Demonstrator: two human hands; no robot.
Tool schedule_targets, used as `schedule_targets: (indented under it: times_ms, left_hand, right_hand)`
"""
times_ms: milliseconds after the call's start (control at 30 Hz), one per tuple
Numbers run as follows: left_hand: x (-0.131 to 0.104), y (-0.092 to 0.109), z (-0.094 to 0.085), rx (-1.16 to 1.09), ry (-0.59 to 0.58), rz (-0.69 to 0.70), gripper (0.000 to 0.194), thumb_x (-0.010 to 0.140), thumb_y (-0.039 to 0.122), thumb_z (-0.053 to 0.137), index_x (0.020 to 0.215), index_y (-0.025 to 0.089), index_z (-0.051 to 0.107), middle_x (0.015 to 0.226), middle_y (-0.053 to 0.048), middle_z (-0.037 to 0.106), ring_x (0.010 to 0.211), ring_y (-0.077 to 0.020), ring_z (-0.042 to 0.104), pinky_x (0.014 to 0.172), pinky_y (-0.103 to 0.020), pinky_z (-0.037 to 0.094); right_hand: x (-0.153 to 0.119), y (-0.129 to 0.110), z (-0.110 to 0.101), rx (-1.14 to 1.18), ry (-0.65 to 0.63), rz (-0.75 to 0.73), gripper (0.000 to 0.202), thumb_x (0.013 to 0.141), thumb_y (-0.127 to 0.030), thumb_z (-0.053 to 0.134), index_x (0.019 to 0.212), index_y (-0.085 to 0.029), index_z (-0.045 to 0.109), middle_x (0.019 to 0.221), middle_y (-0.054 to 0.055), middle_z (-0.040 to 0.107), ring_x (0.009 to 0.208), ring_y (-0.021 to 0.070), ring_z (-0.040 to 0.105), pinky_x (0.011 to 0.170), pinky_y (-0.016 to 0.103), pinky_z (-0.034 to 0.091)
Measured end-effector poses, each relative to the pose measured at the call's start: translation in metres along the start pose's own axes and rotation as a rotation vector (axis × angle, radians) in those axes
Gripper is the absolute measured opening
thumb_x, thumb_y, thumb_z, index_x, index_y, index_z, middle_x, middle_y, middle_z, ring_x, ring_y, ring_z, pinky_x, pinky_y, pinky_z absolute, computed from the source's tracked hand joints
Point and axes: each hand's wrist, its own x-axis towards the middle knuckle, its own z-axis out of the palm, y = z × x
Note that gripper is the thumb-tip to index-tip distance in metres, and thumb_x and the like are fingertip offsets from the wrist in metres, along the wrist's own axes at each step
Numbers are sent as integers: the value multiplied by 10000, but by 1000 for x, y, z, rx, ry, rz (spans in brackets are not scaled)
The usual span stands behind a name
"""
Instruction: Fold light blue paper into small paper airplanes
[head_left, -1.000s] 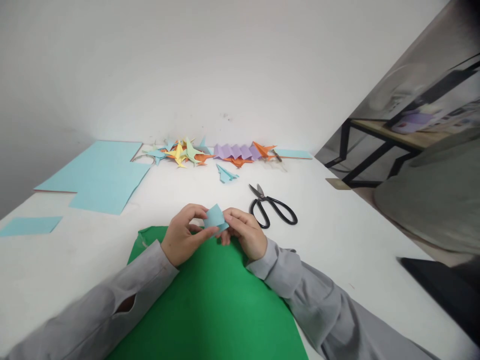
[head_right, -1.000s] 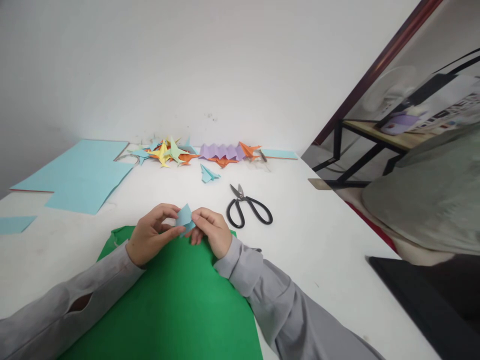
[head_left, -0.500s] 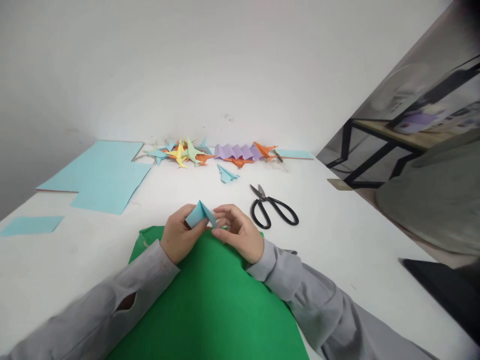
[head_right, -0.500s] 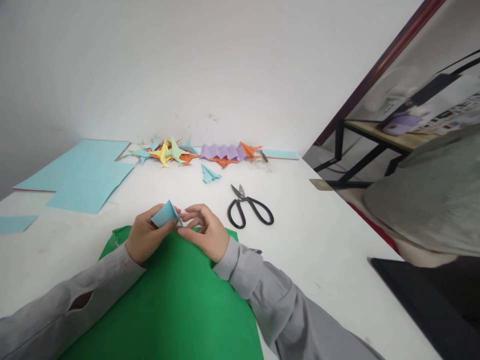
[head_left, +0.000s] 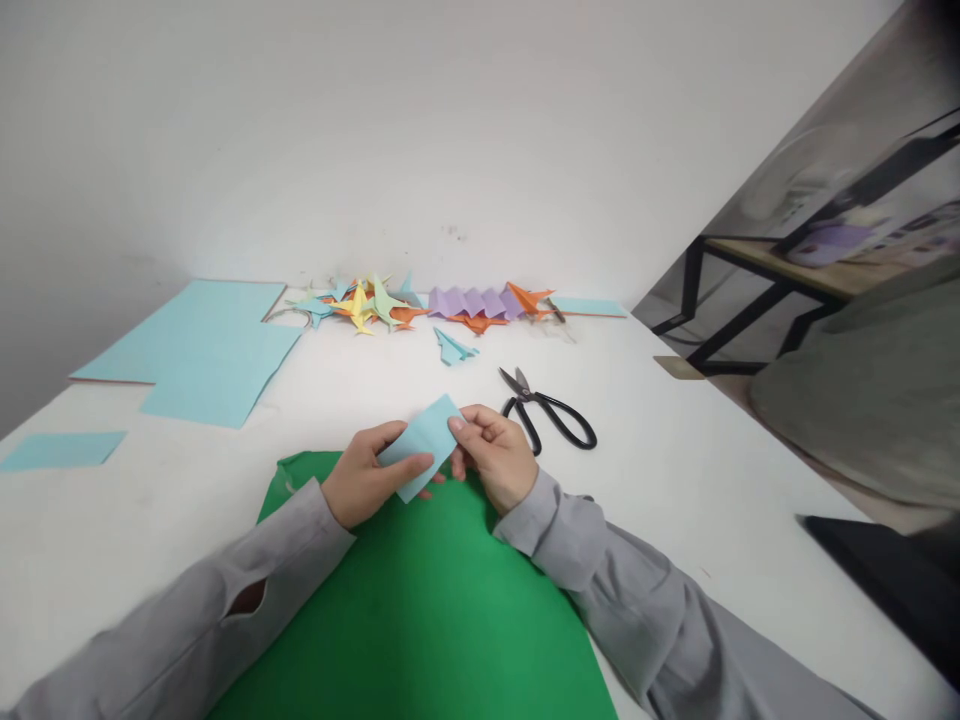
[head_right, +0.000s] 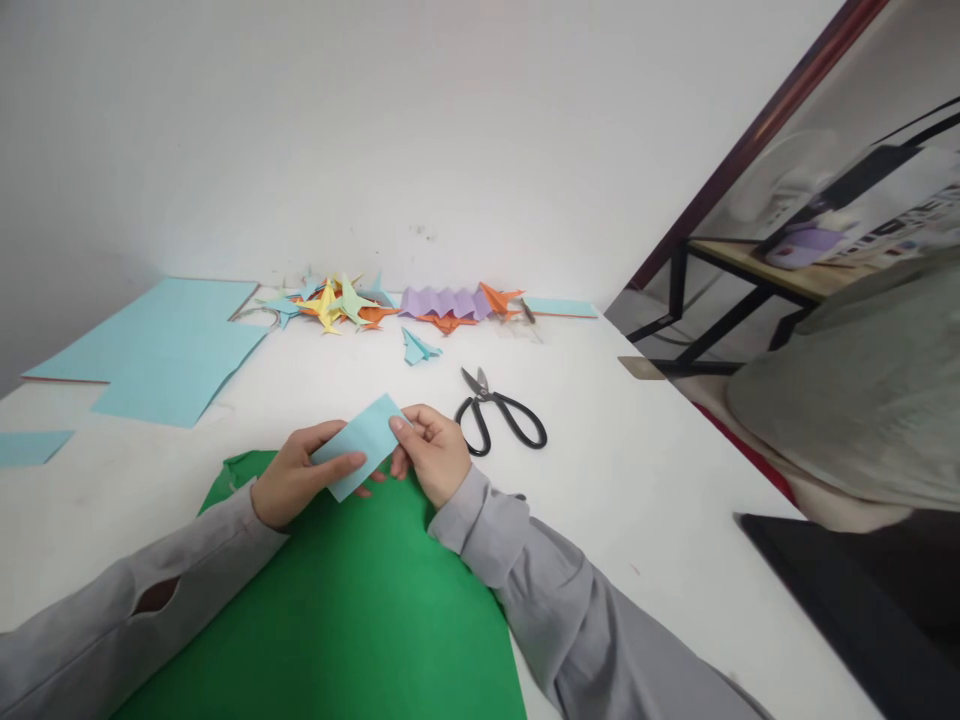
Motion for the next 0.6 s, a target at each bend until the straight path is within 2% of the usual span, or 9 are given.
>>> schedule_targets:
  times_ms: [100,167,267,367,467,533,600]
  left_hand:
    - [2,-1,-5,-173,-45,-34,257,725,338,569,881,136,598,709,-44,631,639,-188,615,531,-322,528]
    - [3,-2,-7,-234,-36,-59,227,715,315,584,856,142,619,696,-32,628,625,-172,607,520,-307,524]
    - [4,-3,-7,-170,-19,-111,158,654,259,652,734,123,639,587,-9,611,505,-128,574,460,-253,493]
    - [3,-4,-5,-61,-12,-103,171,649,285,654,680,118,635,497,-5,595,403,-130,546,387,-254,464]
    - [4,-3,-3,-22,161,-13,177,652,301,651,654,128,616,471,5,587,404,-140,555,405,-280,492]
    - [6,-2,-3,-38,308,47,172,630,288,669,631,130,601,483,16,578,434,-135,557,419,-284,508]
    - [8,0,-3,-79,398,78,174,603,271,690,621,128,592,509,22,571,463,-126,552,418,-275,513]
  right_hand:
    - [0,1,1,-13,11,-28,222,691,-357,640,744,-148,584,336,-63,497,276,64,411,310,164,279]
    - [-1,1,2,-33,8,-47,218,686,-346,645,758,-143,611,325,-69,472,278,64,398,317,173,273]
    - [-3,-1,3,-77,29,-68,216,673,-326,659,787,-145,635,345,-74,453,294,61,385,326,182,274]
    - [-3,-4,3,-60,97,-90,243,720,-348,604,890,-175,619,427,-66,468,337,62,397,335,182,292]
    - [-3,-6,1,33,101,-105,287,776,-342,510,1036,-228,551,687,-6,560,492,86,494,401,193,378]
    - [-4,-5,-1,38,17,-144,352,716,-257,550,1066,-251,521,863,25,556,641,117,533,483,218,431]
    - [-6,-3,-1,-36,-92,-208,440,627,-155,578,1050,-254,517,952,39,529,762,151,531,556,245,457]
